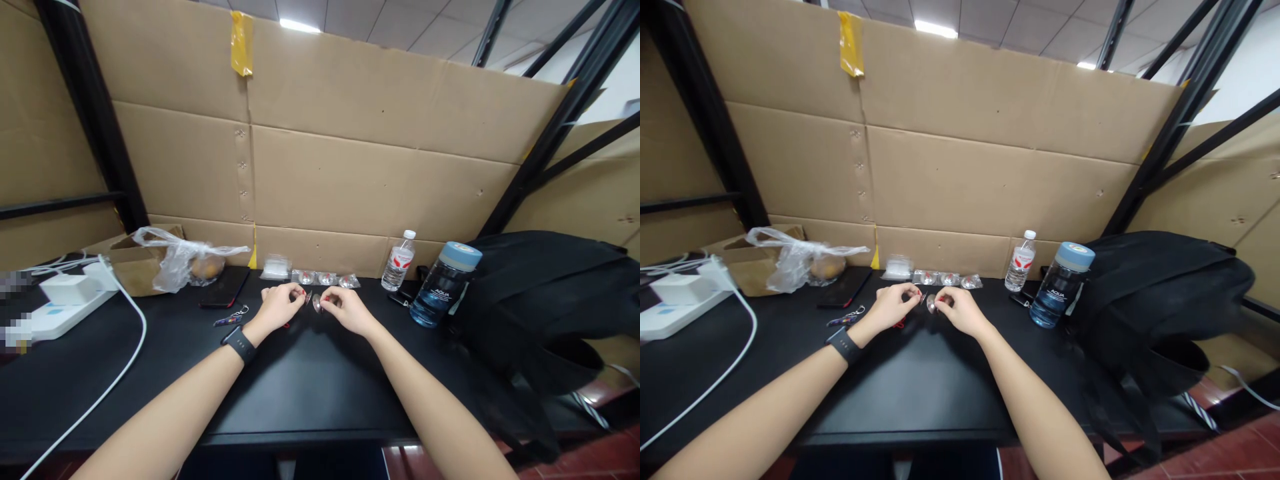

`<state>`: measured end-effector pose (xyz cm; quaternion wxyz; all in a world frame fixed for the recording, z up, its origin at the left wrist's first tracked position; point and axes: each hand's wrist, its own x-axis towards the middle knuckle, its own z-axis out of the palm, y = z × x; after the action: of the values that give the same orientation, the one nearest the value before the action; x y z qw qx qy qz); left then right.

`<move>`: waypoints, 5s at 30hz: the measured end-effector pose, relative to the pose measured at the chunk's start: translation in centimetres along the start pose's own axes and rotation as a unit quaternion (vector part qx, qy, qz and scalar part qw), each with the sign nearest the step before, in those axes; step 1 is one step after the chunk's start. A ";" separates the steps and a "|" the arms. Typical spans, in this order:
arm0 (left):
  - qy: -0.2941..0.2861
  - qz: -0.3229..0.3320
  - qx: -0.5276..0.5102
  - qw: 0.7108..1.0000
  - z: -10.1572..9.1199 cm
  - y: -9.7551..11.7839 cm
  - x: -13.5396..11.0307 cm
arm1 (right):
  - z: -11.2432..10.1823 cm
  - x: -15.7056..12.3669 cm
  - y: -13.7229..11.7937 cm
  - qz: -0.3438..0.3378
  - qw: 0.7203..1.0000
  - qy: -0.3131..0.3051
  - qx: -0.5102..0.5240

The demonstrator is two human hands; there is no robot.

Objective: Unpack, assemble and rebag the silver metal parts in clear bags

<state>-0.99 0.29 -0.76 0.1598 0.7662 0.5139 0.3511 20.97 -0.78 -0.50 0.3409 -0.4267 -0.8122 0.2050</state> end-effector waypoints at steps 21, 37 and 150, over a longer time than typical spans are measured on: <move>-0.073 0.011 -0.252 0.965 2.0 -1.1 0.5 | 1.4 0.0 -0.2 0.047 0.961 0.005 0.274; 0.024 0.004 0.210 0.977 -2.5 -9.7 3.2 | -0.4 0.3 0.2 0.045 0.971 0.053 0.227; -0.119 0.212 0.133 0.961 -0.6 -0.4 -0.9 | -1.9 0.0 0.7 -0.074 0.993 -0.061 -0.075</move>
<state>-1.87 -0.46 -0.89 0.0384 0.9081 0.3592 0.2120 22.70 -0.31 0.40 0.2719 -0.3769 -0.8738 0.1431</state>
